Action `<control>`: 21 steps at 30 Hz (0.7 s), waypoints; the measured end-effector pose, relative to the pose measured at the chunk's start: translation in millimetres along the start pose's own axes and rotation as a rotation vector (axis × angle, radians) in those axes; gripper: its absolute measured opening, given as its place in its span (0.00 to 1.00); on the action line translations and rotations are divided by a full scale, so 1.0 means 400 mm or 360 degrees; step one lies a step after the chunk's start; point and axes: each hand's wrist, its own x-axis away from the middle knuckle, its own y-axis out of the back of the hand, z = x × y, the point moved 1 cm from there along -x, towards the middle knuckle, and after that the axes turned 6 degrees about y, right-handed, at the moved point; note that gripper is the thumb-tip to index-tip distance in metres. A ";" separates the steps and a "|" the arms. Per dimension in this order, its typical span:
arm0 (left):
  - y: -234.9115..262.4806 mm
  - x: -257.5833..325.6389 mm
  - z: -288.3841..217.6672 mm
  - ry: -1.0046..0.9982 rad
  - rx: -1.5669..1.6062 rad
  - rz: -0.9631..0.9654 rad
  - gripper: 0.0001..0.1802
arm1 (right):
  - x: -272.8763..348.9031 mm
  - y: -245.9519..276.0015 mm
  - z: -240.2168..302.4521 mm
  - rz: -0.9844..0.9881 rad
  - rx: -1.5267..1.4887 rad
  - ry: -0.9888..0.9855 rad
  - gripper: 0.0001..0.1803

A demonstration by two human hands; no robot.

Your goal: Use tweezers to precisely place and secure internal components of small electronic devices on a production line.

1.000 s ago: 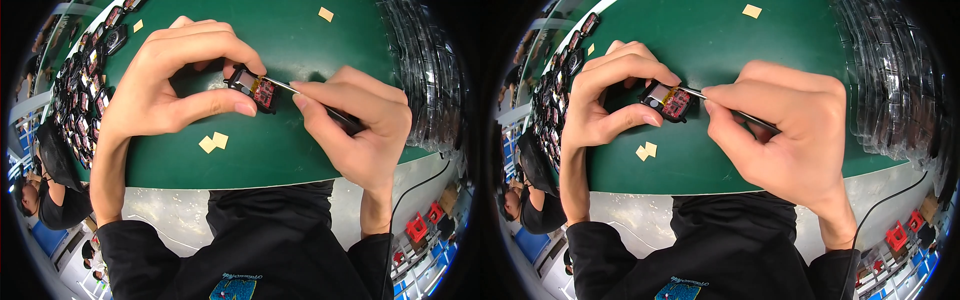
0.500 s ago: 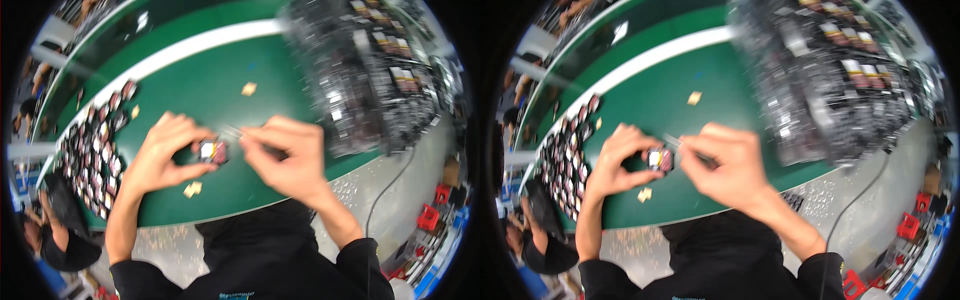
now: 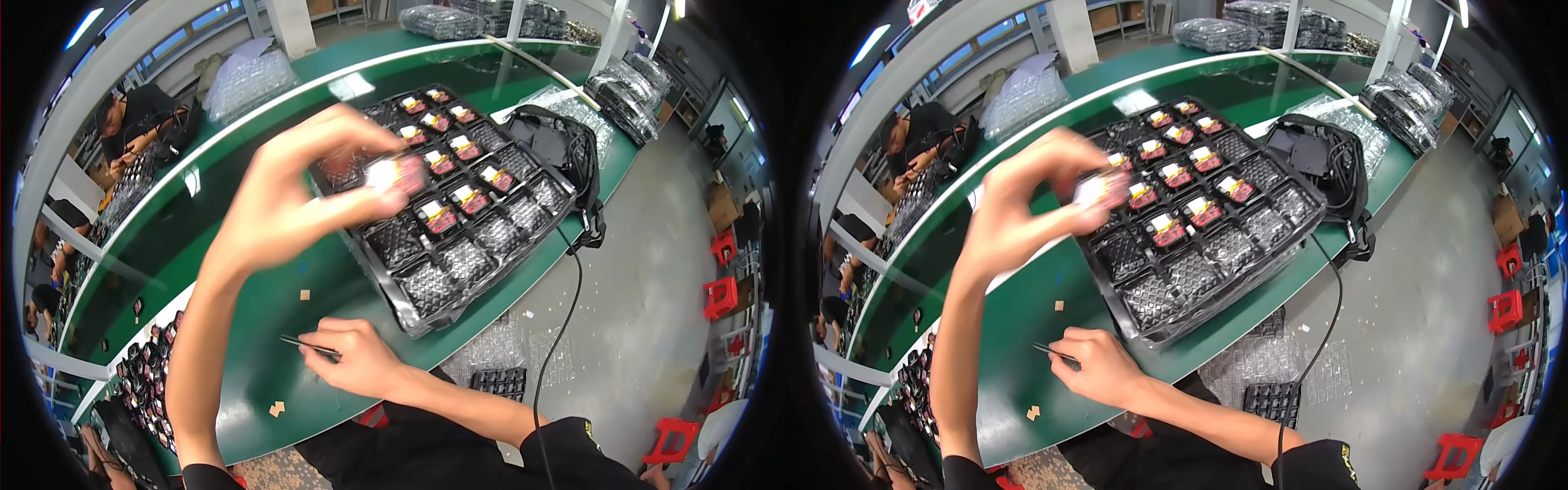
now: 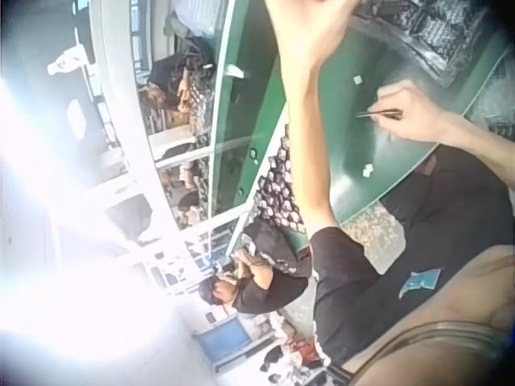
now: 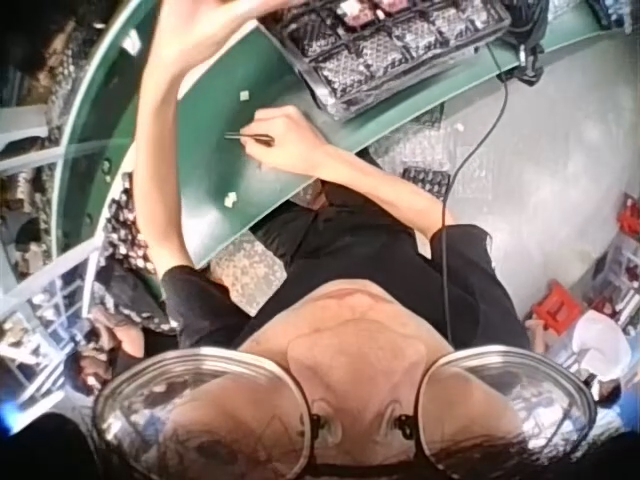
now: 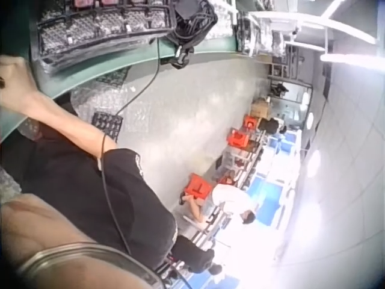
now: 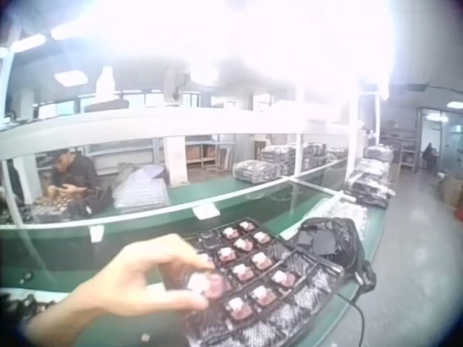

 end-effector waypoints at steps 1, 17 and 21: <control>-0.039 -0.089 0.029 -0.0175 -0.0011 0.0053 0.24 | 0.000 0.002 -0.002 0.0024 -0.0002 -0.0025 0.10; -0.005 -0.190 0.228 -0.0020 -0.0244 0.0067 0.23 | 0.014 -0.030 -0.008 0.0141 -0.0006 0.0022 0.09; 0.155 0.020 0.335 0.0408 -0.0311 -0.0407 0.20 | 0.003 0.003 0.004 0.0086 0.0066 -0.0067 0.10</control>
